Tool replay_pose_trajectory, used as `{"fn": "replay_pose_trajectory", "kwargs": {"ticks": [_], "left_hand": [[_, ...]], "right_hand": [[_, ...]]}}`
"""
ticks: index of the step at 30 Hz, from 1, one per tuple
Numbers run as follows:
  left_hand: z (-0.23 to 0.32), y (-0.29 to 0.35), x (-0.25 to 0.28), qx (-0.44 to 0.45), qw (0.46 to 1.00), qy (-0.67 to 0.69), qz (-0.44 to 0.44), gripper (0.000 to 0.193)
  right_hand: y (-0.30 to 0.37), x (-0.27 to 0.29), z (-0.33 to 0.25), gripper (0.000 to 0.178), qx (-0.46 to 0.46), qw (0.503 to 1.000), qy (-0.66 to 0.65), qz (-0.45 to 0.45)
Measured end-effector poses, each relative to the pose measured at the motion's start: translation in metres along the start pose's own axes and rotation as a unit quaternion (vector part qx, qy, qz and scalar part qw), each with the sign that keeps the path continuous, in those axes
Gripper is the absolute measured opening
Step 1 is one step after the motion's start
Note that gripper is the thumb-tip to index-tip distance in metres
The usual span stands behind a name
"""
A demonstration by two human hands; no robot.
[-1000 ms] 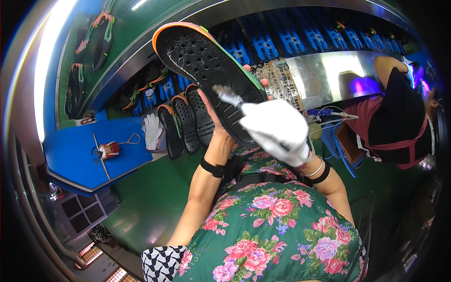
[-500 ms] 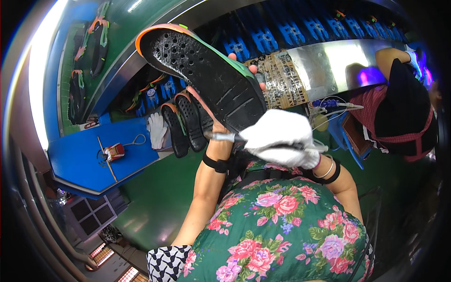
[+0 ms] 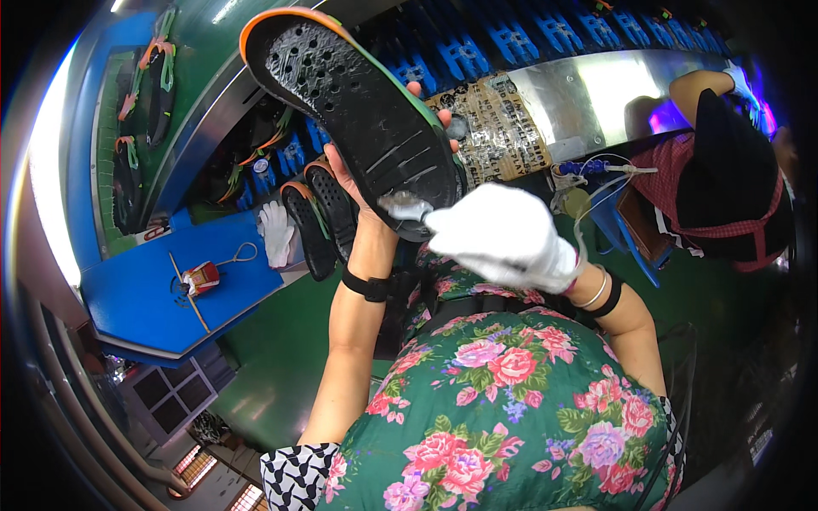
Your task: Applying glue to the bottom of shoe soles using a brush.
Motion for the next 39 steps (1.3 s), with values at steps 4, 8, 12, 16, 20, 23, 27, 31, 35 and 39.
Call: {"fn": "replay_pose_trajectory", "kwargs": {"ticks": [4, 8, 12, 16, 20, 23, 27, 31, 35, 39], "left_hand": [[-0.004, 0.005, -0.003, 0.028, 0.999, -0.035, -0.001, 0.104], [-0.007, 0.007, 0.006, 0.062, 0.995, -0.073, 0.035, 0.108], [-0.010, 0.002, 0.005, 0.123, 0.984, -0.128, 0.015, 0.115], [-0.010, 0.007, 0.011, 0.163, 0.980, -0.110, 0.026, 0.121], [-0.010, 0.017, 0.025, 0.206, 0.968, -0.109, 0.088, 0.115], [0.010, 0.019, 0.071, 0.195, 0.925, -0.261, 0.194, 0.098], [0.004, 0.015, 0.061, 0.218, 0.945, -0.120, 0.212, 0.047], [0.004, 0.015, 0.041, 0.235, 0.947, -0.112, 0.189, 0.044], [0.001, 0.010, 0.031, 0.283, 0.935, -0.119, 0.176, 0.041], [-0.008, 0.010, 0.024, 0.300, 0.913, -0.171, 0.217, 0.037]], "right_hand": [[0.003, -0.006, 0.005, 0.023, -0.104, 0.978, -0.182, -0.007], [0.004, 0.009, 0.031, 0.017, -0.159, 0.978, -0.116, 0.075], [0.015, -0.014, -0.004, 0.027, -0.020, 0.999, -0.028, -0.010], [0.010, -0.008, 0.012, 0.016, -0.149, 0.968, -0.201, -0.032], [0.002, 0.011, 0.013, 0.023, -0.091, 0.993, -0.059, 0.057], [0.011, -0.001, 0.002, 0.031, -0.022, 0.999, -0.028, -0.008], [0.023, -0.016, -0.014, 0.032, 0.011, 0.997, -0.051, -0.050], [0.007, 0.002, 0.007, 0.020, -0.099, 0.980, -0.173, -0.028], [0.013, -0.002, -0.003, 0.035, 0.028, 0.996, 0.005, -0.083], [0.027, -0.010, -0.008, 0.034, 0.014, 0.993, -0.032, -0.115]]}}
Point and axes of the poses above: each hand's wrist, its own y-axis away from the middle knuckle, its own x-axis out of the back of the hand, z = x × y, the point moved 10 cm from there along -y, towards the middle knuckle, and after that the axes turned 9 degrees about z, right-handed, at the moved point
